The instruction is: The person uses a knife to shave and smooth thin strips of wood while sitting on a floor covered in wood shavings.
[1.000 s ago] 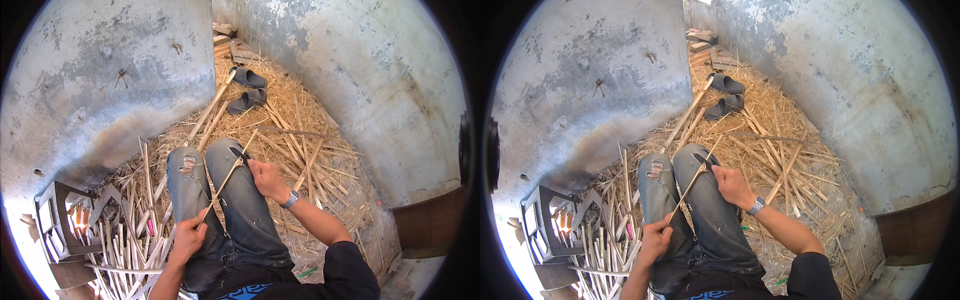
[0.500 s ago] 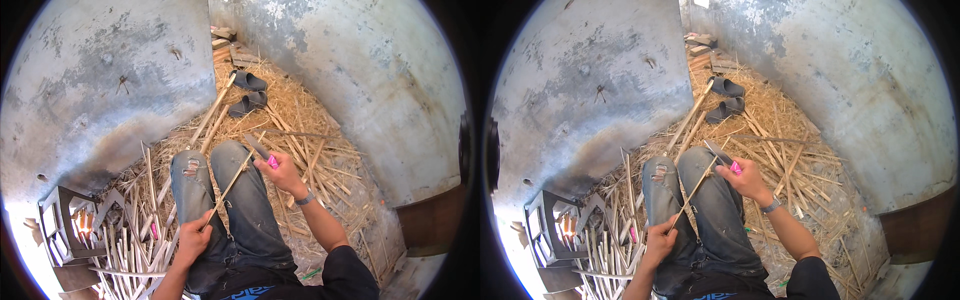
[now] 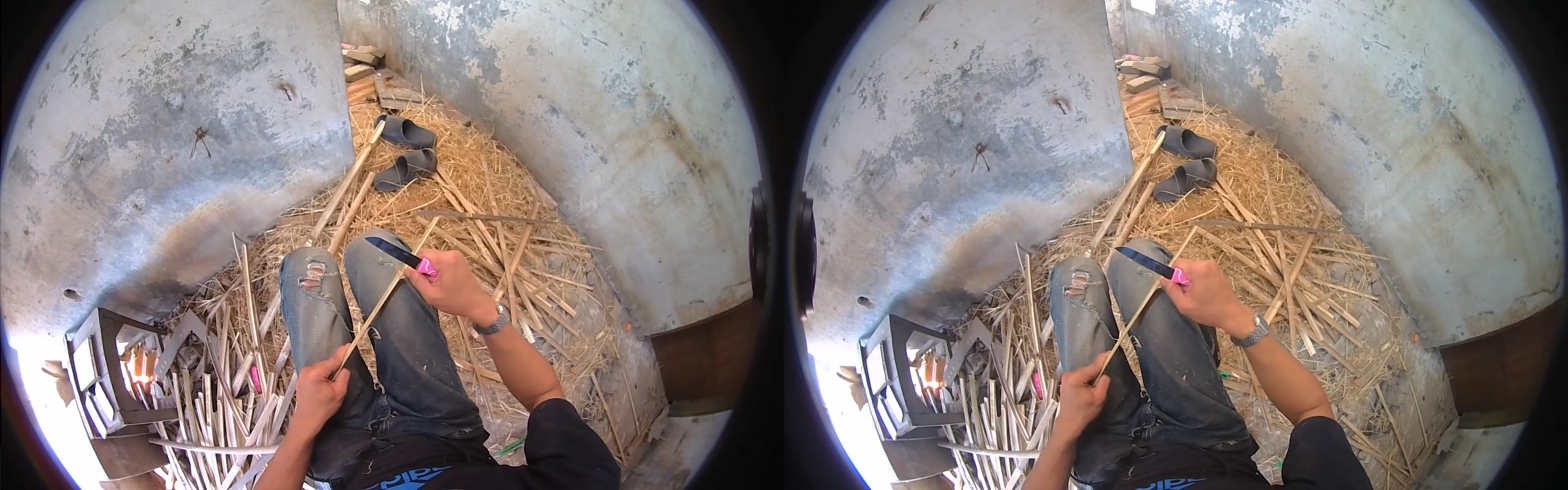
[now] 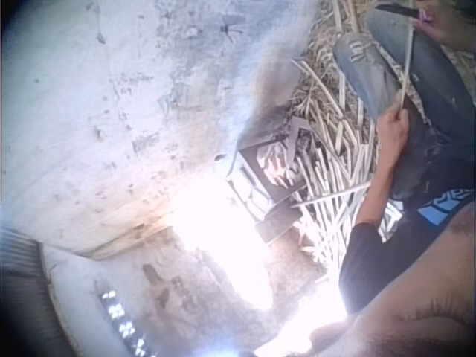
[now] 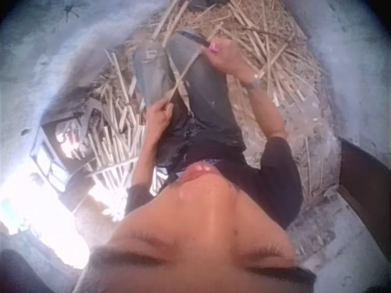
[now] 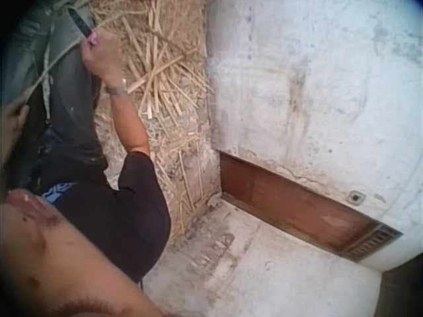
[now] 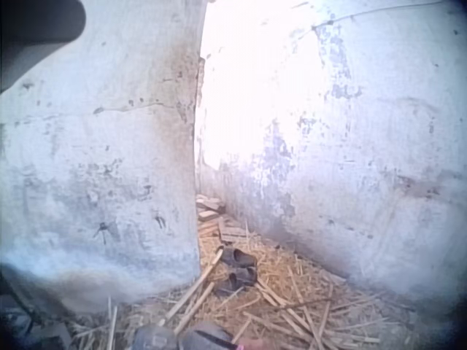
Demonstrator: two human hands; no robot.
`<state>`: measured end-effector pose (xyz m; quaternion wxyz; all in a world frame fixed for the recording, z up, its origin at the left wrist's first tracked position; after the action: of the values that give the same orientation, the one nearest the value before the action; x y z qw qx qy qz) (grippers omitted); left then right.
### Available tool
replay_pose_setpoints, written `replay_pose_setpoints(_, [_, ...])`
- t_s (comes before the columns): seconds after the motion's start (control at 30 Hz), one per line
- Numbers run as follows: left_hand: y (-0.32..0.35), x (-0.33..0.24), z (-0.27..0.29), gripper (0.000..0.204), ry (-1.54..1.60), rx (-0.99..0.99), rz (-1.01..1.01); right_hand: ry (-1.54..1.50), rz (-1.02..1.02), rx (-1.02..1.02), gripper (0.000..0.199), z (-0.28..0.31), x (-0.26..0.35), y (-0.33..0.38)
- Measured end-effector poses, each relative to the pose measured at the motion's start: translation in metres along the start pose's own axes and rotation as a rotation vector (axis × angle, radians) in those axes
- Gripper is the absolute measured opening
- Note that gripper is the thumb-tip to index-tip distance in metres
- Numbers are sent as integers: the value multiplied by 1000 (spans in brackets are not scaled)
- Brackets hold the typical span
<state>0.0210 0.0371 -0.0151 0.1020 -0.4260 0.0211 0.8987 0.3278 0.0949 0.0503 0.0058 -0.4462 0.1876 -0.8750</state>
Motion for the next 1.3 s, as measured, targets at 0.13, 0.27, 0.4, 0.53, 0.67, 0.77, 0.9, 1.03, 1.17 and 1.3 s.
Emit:
replay_pose_setpoints(0.13, [-5,3,3,38,143,104,139,-200,-86,211,29,11,-11,7])
replay_pose_setpoints(0.27, [-17,10,6,35,367,188,261,-348,-174,179,33,20,-13,15])
replay_pose_setpoints(0.4, [-23,9,10,35,372,261,286,-210,-280,-74,39,33,-21,8])
replay_pose_setpoints(0.53, [-23,11,8,36,383,256,266,-140,-196,-62,45,24,-25,6])
replay_pose_setpoints(0.67, [-23,7,10,36,378,258,288,86,-21,56,43,13,-5,1])
replay_pose_setpoints(0.77, [-20,6,10,36,383,218,248,350,-23,119,46,-3,-11,3])
replay_pose_setpoints(0.9, [-19,-4,12,36,353,223,295,442,46,115,54,-9,-35,-6])
replay_pose_setpoints(1.03, [-21,2,12,35,338,259,307,452,63,128,60,-9,-23,-16])
replay_pose_setpoints(1.17, [-22,0,14,34,332,260,310,494,79,196,60,-19,-18,-8])
replay_pose_setpoints(1.3, [-23,12,10,35,331,282,273,481,69,232,60,-19,-17,-16])
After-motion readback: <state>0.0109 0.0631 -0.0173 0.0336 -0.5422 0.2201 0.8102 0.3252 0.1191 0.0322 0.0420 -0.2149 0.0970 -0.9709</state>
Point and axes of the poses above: each hand's wrist, its own y-axis away from the middle knuckle, its own z-axis out of the back of the hand, x = y × z, the point moved 3 cm from there along -y, towards the middle knuckle, and after that the axes turned 9 degrees about -x, right-handed, at the moved point
